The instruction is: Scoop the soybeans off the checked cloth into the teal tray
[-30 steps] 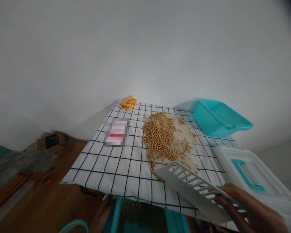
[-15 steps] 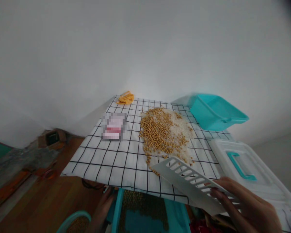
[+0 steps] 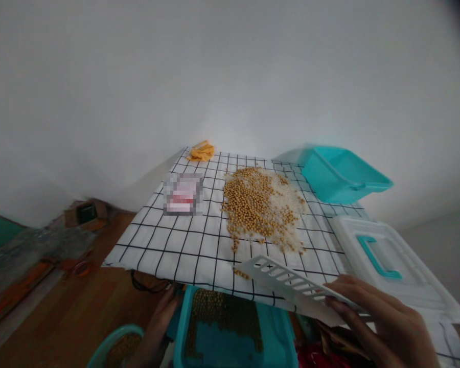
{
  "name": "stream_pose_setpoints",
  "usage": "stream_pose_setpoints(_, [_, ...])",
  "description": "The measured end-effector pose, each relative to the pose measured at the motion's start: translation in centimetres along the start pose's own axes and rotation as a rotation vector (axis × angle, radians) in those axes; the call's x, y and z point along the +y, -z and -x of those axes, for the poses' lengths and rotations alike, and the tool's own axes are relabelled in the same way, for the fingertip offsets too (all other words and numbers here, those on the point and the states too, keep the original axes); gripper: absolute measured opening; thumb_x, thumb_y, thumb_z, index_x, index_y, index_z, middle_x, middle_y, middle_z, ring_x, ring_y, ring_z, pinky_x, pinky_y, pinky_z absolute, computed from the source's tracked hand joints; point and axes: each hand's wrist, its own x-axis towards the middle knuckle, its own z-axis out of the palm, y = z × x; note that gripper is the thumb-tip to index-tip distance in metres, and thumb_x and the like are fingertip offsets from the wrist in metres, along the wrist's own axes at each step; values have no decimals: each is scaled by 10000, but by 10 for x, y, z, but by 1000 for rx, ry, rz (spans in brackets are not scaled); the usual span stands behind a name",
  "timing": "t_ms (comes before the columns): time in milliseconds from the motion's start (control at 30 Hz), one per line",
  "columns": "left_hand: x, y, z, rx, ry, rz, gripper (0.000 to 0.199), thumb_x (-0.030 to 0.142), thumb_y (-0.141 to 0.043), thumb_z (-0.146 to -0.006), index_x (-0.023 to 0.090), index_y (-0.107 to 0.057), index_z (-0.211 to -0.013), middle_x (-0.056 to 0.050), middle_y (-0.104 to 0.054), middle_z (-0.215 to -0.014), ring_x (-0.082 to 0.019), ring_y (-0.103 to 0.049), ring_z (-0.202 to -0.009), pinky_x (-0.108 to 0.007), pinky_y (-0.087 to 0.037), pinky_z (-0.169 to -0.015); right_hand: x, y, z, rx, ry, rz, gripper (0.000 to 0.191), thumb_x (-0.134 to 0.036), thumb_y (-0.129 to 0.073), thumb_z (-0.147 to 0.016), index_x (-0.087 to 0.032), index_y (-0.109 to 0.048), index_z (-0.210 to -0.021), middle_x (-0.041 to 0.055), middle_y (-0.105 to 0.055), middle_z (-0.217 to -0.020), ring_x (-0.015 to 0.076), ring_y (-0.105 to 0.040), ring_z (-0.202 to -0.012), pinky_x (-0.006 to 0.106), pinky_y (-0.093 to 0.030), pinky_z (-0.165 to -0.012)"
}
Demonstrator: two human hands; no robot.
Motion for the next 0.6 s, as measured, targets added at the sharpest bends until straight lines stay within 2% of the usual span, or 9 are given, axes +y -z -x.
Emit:
stream_pose_setpoints(133, [-28, 11, -3, -62, 26, 135, 402, 194, -825, -828, 324, -829, -1208, -27, -573, -1597, -361, -526, -1493, -481, -436, -1249, -5, 6, 7, -88, 33, -61, 236, -334, -554, -1075, -307, -788, -1069, 40, -791, -818, 197, -791, -697, 219, -616, -620])
stream_pose_setpoints(233, [-32, 11, -7, -47, 191, 289, 302, 392, -732, -962, 354, -804, -1252, -41, -730, -1444, -356, -697, -1328, -563, -488, -1205, -2, 7, 13, -19, -6, -62, 243, -379, -574, -1068, -312, -805, -1034, 43, -811, -840, 213, -799, -725, 241, -622, -630])
stream_pose_setpoints(267, [-34, 11, -8, -21, 213, 297, 308, 474, -737, -947, 367, -816, -1225, -43, -777, -1378, -372, -692, -1332, -603, -456, -1218, 1, 6, 13, 37, -52, -48, 231, -384, -590, -1060, -308, -804, -1015, 43, -816, -856, 215, -797, -724, 246, -621, -631])
stream_pose_setpoints(333, [-43, 12, -11, 36, 139, 220, 405, 524, -928, -723, 368, -870, -1092, -76, -801, -1337, -441, -576, -1445, -648, -332, -1275, 9, 3, 9, 172, -190, -10, 206, -404, -633, -1038, -295, -797, -977, 37, -814, -854, 208, -776, -683, 245, -602, -589])
stream_pose_setpoints(367, [-50, 13, -11, 48, 44, 140, 482, 461, -1017, -570, 346, -894, -1021, -115, -774, -1380, -485, -492, -1503, -648, -269, -1300, 13, 0, 4, 240, -272, 9, 200, -425, -659, -1020, -289, -792, -959, 30, -808, -836, 204, -760, -654, 245, -582, -554])
stream_pose_setpoints(400, [-59, 14, -12, 53, -64, 61, 527, 420, -1031, -522, 326, -900, -1024, -153, -732, -1440, -521, -463, -1516, -662, -277, -1296, 18, -3, -3, 289, -359, 14, 231, -455, -660, -1012, -278, -788, -938, 31, -799, -806, 203, -734, -617, 251, -550, -502])
stream_pose_setpoints(500, [-83, 11, -13, 81, -362, -128, 527, 584, -803, -778, 344, -831, -1246, -186, -689, -1502, -525, -603, -1409, -716, -466, -1167, 29, -14, -33, 437, -514, -10, 310, -544, -694, -946, -257, -752, -846, 23, -756, -702, 201, -671, -568, 284, -498, -499])
stream_pose_setpoints(533, [-87, 9, -12, 97, -376, -139, 546, 618, -716, -846, 345, -796, -1312, -180, -713, -1479, -501, -666, -1349, -707, -492, -1149, 33, -17, -45, 472, -547, -23, 313, -546, -704, -926, -249, -742, -837, 22, -743, -688, 197, -654, -571, 294, -486, -526])
stream_pose_setpoints(600, [-87, 3, -10, 154, -287, -119, 551, 620, -600, -938, 321, -759, -1372, -162, -782, -1388, -459, -752, -1236, -678, -529, -1131, 38, -23, -67, 485, -546, -37, 311, -535, -688, -915, -240, -735, -829, 11, -705, -642, 178, -598, -538, 299, -452, -534])
